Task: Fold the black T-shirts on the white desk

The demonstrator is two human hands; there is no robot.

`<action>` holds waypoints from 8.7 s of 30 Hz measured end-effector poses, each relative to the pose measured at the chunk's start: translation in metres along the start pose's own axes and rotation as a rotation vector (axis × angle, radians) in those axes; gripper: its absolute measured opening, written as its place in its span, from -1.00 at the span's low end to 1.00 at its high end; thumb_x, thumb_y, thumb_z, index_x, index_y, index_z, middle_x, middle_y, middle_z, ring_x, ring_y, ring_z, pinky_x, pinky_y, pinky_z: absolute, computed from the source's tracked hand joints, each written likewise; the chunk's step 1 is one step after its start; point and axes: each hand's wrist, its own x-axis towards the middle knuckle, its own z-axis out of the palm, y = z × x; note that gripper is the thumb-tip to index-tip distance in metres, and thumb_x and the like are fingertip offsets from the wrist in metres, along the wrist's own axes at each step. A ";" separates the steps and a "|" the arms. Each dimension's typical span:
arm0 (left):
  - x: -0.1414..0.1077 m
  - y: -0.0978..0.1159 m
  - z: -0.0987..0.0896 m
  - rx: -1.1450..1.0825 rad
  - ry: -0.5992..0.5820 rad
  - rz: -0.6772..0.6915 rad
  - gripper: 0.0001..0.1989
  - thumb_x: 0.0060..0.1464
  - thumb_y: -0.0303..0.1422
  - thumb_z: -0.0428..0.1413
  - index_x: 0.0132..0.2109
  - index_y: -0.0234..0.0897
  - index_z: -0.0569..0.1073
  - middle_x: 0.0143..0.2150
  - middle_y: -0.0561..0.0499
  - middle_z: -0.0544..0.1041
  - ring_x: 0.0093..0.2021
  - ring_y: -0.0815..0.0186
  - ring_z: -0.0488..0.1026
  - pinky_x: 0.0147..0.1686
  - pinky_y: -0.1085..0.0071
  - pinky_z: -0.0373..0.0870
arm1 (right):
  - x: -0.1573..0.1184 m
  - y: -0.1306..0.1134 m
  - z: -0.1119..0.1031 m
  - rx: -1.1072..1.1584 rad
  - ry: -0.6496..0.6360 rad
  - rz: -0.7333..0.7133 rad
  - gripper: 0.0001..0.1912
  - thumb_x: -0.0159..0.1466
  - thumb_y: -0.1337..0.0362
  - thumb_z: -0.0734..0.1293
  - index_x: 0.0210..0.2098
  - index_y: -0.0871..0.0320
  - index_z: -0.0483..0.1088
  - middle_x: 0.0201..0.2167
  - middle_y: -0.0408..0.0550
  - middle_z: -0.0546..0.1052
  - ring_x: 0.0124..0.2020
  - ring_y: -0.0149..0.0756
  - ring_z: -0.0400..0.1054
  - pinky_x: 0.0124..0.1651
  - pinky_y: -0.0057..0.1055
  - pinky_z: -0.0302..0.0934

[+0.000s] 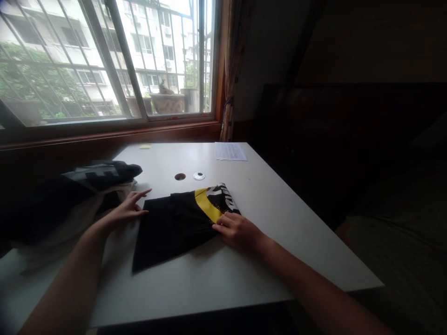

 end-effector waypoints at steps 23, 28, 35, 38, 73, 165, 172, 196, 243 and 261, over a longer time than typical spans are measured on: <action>0.018 0.072 0.085 0.587 -0.177 0.585 -0.49 0.40 -0.13 -0.02 0.41 -0.04 0.22 0.39 0.02 0.32 0.44 0.13 0.14 0.40 0.08 0.09 | 0.014 -0.056 -0.009 0.192 -0.037 0.015 -0.79 0.35 0.24 0.37 -0.05 0.15 0.50 -0.28 -0.02 0.51 -0.24 -0.23 0.36 -0.11 -0.26 0.33; 0.021 0.060 0.081 0.617 -0.126 0.547 -0.49 0.34 -0.36 0.04 0.39 -0.06 0.26 0.39 0.03 0.31 0.42 0.12 0.18 0.37 0.09 0.17 | 0.006 -0.059 -0.008 0.214 -0.006 0.000 -0.87 0.38 0.34 0.31 -0.11 0.16 0.49 -0.32 -0.05 0.49 -0.29 -0.28 0.34 -0.24 -0.35 0.30; 0.015 0.075 0.077 0.632 -0.058 0.662 -0.47 0.16 -0.44 0.15 0.27 -0.07 0.42 0.28 -0.03 0.46 0.34 0.02 0.28 0.30 -0.01 0.26 | 0.006 -0.060 -0.012 0.154 -0.010 0.074 -0.84 0.36 0.28 0.36 -0.08 0.15 0.46 -0.22 -0.01 0.51 -0.19 -0.23 0.39 -0.07 -0.28 0.34; 0.014 0.083 0.076 0.607 -0.062 0.716 -0.52 0.17 -0.42 0.16 0.23 -0.05 0.46 0.20 -0.04 0.52 0.25 0.06 0.37 0.25 0.03 0.32 | 0.006 -0.061 -0.012 0.106 -0.032 0.068 -0.95 0.37 0.33 0.33 -0.19 0.14 0.45 -0.28 -0.04 0.50 -0.23 -0.25 0.38 -0.08 -0.26 0.32; 0.029 0.058 0.071 0.641 0.157 0.603 -0.74 0.36 -0.39 0.03 0.08 -0.11 0.54 0.06 -0.07 0.53 -0.09 0.21 0.52 -0.14 0.29 0.46 | 0.034 -0.063 -0.025 0.198 0.231 0.150 -0.89 0.39 0.38 0.29 -0.22 0.15 0.47 -0.30 -0.02 0.51 -0.26 -0.26 0.39 -0.17 -0.28 0.33; 0.020 0.075 0.098 0.635 -0.180 0.450 -0.38 0.40 0.05 -0.18 0.47 -0.03 0.04 0.50 -0.02 0.04 0.49 0.12 -0.03 0.42 0.05 -0.08 | -0.016 0.010 -0.003 0.417 -0.360 0.407 -0.44 0.52 0.01 0.06 0.46 -0.17 -0.07 0.50 -0.21 -0.07 0.51 -0.13 -0.23 0.51 0.01 -0.38; 0.020 0.074 0.101 0.685 -0.191 0.429 -0.38 0.40 0.05 -0.20 0.47 -0.02 0.02 0.51 -0.03 -0.01 0.50 0.12 -0.05 0.42 0.04 -0.10 | -0.016 0.007 -0.010 0.400 -0.374 0.399 -0.48 0.51 -0.01 0.07 0.43 -0.24 0.02 0.50 -0.22 -0.05 0.51 -0.10 -0.23 0.49 0.06 -0.35; 0.015 0.080 0.114 0.729 -0.165 0.547 -0.42 0.44 -0.06 -0.19 0.47 -0.17 0.08 0.49 -0.11 0.05 0.50 0.12 -0.05 0.44 -0.02 -0.14 | 0.067 0.035 0.032 0.363 -0.348 0.301 -0.28 0.48 -0.12 0.01 0.48 0.14 -0.02 0.50 0.05 -0.05 0.51 -0.07 -0.22 0.50 -0.05 -0.30; 0.011 0.084 0.080 0.737 -0.270 0.025 -0.33 0.40 0.07 -0.27 0.50 -0.06 -0.16 0.53 -0.07 -0.20 0.52 0.04 -0.27 0.41 -0.14 -0.25 | -0.015 0.029 0.020 0.327 -0.341 0.658 -0.26 0.42 -0.25 -0.01 0.49 -0.16 -0.14 0.53 -0.18 -0.29 0.52 -0.03 -0.37 0.49 0.02 -0.36; 0.019 0.041 0.063 0.608 -0.232 0.105 -0.34 0.39 0.03 -0.24 0.49 -0.14 0.01 0.52 -0.07 -0.06 0.51 0.03 -0.17 0.43 -0.07 -0.18 | -0.041 -0.003 -0.001 0.310 -0.282 0.620 -0.34 0.49 -0.10 0.00 0.49 -0.04 -0.14 0.51 -0.14 -0.09 0.51 -0.14 -0.27 0.51 -0.01 -0.32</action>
